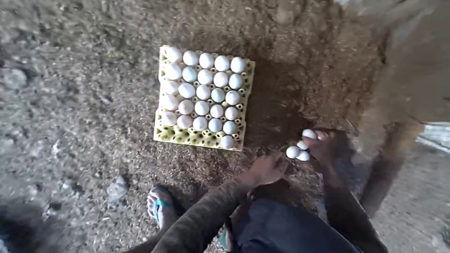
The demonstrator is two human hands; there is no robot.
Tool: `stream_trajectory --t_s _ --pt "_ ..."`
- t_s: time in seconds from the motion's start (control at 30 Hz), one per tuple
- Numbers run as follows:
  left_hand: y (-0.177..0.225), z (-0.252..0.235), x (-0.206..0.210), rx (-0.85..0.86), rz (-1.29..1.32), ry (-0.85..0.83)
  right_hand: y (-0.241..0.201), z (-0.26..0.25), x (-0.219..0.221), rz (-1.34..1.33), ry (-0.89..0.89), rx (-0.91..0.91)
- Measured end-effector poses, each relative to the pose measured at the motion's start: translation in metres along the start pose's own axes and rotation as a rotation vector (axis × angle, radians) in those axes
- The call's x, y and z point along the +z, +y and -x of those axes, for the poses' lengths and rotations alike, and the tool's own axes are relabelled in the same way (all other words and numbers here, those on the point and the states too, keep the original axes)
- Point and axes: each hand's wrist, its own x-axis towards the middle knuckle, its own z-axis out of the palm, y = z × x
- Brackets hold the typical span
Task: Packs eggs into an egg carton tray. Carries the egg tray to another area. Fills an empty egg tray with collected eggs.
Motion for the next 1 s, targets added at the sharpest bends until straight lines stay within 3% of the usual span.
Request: stream_trajectory --t_s 0.07,0.2,0.3,0.37,0.47,0.6,0.7,0.8,1.0 --pt "0.006 -0.006 0.002 0.000 0.063 0.009 -0.010 0.015 -0.008 -0.293 0.030 0.135" --pt "0.013 -0.027 0.014 -0.008 0.352 0.126 -0.034 0.055 -0.006 -0.958 -0.051 0.108" --pt "0.016 -0.038 0.024 -0.053 0.442 0.327 -0.073 0.082 0.008 -1.477 -0.156 0.397" --pt "0.011 -0.038 0.029 -0.085 0.407 0.418 -0.084 0.087 0.021 -1.666 -0.205 0.587" --pt "-0.004 -0.031 0.031 -0.028 0.351 0.549 -0.079 0.088 0.043 -1.788 -0.283 0.498" --pt "-0.012 -0.027 0.032 0.071 0.365 0.590 -0.079 0.094 0.051 -1.553 -0.278 0.294" --pt "-0.007 -0.032 0.033 0.029 0.563 0.508 -0.092 0.109 0.044 -1.172 -0.161 0.123" --pt "-0.013 -0.035 0.037 0.083 0.728 0.467 -0.111 0.126 0.049 -0.963 -0.037 -0.020" --pt "-0.021 -0.011 0.031 0.168 0.911 0.496 -0.138 0.153 0.051 -0.449 0.092 -0.224"
